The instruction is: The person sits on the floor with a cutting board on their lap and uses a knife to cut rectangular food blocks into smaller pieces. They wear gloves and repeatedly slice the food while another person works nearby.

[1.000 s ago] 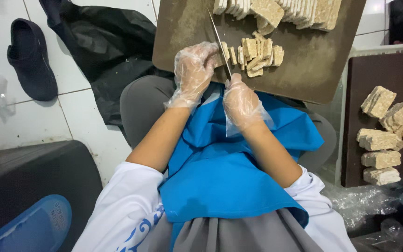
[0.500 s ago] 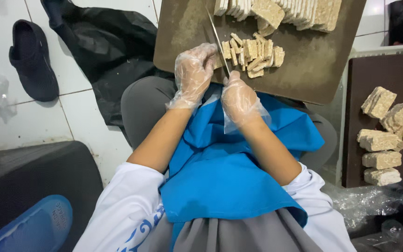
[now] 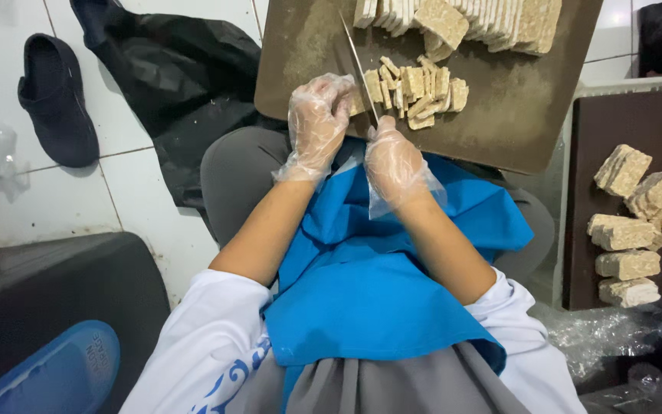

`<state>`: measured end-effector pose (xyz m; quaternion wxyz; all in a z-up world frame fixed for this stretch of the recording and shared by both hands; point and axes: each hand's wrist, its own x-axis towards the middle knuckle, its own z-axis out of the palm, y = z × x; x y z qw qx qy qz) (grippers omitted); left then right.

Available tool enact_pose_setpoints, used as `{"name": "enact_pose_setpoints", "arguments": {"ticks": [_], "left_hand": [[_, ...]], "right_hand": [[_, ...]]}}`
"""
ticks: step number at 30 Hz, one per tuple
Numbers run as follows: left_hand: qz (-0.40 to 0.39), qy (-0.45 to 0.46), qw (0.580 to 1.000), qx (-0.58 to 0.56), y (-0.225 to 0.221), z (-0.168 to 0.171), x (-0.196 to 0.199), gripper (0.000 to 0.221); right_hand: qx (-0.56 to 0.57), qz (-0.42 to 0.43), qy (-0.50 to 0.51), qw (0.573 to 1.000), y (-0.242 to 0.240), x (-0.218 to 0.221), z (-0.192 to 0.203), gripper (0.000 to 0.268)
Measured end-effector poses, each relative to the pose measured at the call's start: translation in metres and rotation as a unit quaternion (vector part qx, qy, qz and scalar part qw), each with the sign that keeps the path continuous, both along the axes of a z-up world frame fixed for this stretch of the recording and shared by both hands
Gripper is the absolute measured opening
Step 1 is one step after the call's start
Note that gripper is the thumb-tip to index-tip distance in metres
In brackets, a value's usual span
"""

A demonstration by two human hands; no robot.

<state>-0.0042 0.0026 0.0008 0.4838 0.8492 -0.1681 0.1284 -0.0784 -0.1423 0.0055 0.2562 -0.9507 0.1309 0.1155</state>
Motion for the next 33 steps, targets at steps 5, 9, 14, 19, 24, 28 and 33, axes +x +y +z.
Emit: {"name": "enact_pose_setpoints", "arguments": {"ticks": [5, 9, 14, 19, 24, 28, 33], "left_hand": [[0.013, -0.036, 0.999, 0.024, -0.002, -0.007, 0.002, 0.023], [-0.005, 0.023, 0.999, -0.03, 0.0, -0.013, -0.001, 0.017], [0.029, -0.012, 0.999, -0.023, -0.004, -0.008, 0.001, 0.014], [0.027, -0.015, 0.999, -0.028, -0.002, -0.007, -0.004, 0.017], [0.016, -0.002, 0.999, -0.042, -0.002, -0.009, -0.002, 0.016], [0.028, 0.001, 0.998, -0.064, -0.004, -0.011, 0.001, 0.011], [0.047, -0.001, 0.998, -0.041, -0.002, -0.023, -0.004, 0.014]], "right_hand": [[0.001, -0.004, 0.032, 0.999, 0.004, -0.007, -0.003, 0.028], [-0.004, -0.006, 0.068, 0.998, 0.005, 0.003, -0.022, 0.025], [0.03, -0.006, 0.023, 0.999, 0.003, 0.006, -0.008, 0.025], [0.012, -0.012, 0.059, 0.998, 0.011, -0.011, 0.001, 0.023], [0.027, 0.01, 0.028, 0.999, 0.009, 0.002, -0.021, 0.021], [0.018, 0.034, -0.019, 0.999, 0.006, 0.008, -0.022, 0.019], [0.023, -0.002, 0.031, 0.999, 0.014, -0.008, -0.005, 0.022]]}}
